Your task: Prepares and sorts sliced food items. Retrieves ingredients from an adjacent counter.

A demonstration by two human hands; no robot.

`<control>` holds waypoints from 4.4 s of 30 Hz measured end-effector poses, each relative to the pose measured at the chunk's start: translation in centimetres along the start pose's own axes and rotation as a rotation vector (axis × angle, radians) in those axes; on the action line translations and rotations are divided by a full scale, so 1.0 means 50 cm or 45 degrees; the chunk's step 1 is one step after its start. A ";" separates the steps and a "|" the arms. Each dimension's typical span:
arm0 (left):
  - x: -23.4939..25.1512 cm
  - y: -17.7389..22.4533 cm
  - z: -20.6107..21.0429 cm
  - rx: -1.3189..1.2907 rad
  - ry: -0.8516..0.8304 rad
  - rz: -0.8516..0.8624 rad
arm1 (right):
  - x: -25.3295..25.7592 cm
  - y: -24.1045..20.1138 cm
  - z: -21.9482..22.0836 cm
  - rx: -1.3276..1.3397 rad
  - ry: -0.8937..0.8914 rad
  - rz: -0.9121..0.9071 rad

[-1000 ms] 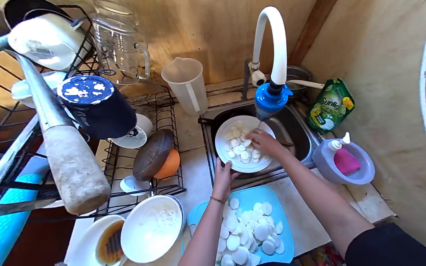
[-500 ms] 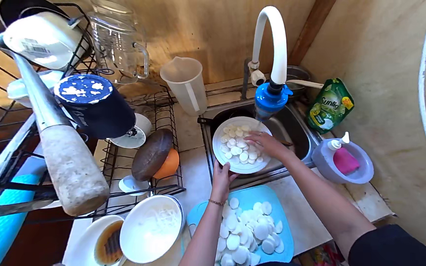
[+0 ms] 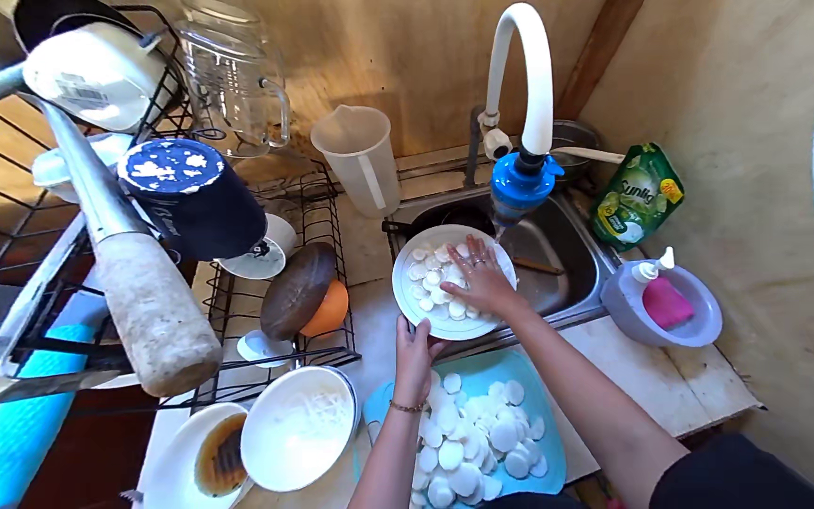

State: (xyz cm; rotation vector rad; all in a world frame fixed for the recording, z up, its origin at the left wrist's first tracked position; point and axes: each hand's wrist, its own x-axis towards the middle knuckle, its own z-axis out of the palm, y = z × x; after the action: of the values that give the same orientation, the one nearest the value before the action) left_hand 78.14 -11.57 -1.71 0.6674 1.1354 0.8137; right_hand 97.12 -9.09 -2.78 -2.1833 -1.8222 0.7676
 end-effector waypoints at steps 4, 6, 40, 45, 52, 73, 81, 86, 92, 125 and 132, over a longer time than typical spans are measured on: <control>-0.012 0.003 -0.013 -0.010 0.028 0.016 | 0.006 -0.031 0.016 0.037 -0.032 -0.042; -0.018 0.006 -0.018 -0.012 0.041 0.028 | 0.013 -0.041 0.022 0.047 -0.039 -0.064; -0.036 0.084 -0.012 0.231 0.140 0.143 | 0.053 -0.082 0.048 0.300 0.043 -0.148; -0.036 0.095 -0.009 0.272 0.134 0.172 | 0.056 -0.083 0.052 0.335 0.073 -0.151; -0.032 0.109 -0.006 0.393 0.133 0.198 | 0.058 -0.087 0.058 0.408 0.096 -0.127; -0.012 0.131 0.026 0.768 0.083 0.326 | 0.068 -0.071 0.077 0.710 0.300 -0.145; -0.004 0.151 0.056 1.011 0.062 0.351 | 0.078 -0.060 0.076 0.886 0.407 -0.132; -0.007 0.166 0.078 1.220 0.043 0.401 | 0.088 -0.057 0.081 0.983 0.484 -0.136; 0.033 0.154 0.090 1.115 0.003 0.357 | 0.096 -0.031 0.068 0.906 0.488 -0.112; 0.109 -0.021 0.103 0.098 -0.241 -0.100 | 0.094 0.201 -0.101 0.109 0.168 -0.400; 0.106 -0.019 0.107 0.072 -0.248 -0.064 | 0.020 0.134 -0.084 -0.172 0.014 -0.263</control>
State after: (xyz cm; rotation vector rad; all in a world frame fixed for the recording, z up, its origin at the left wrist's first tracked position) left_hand 84.55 -7.96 -3.65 0.7458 0.9966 0.6612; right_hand 105.09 -8.89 -2.62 -2.0268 -2.1085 0.6041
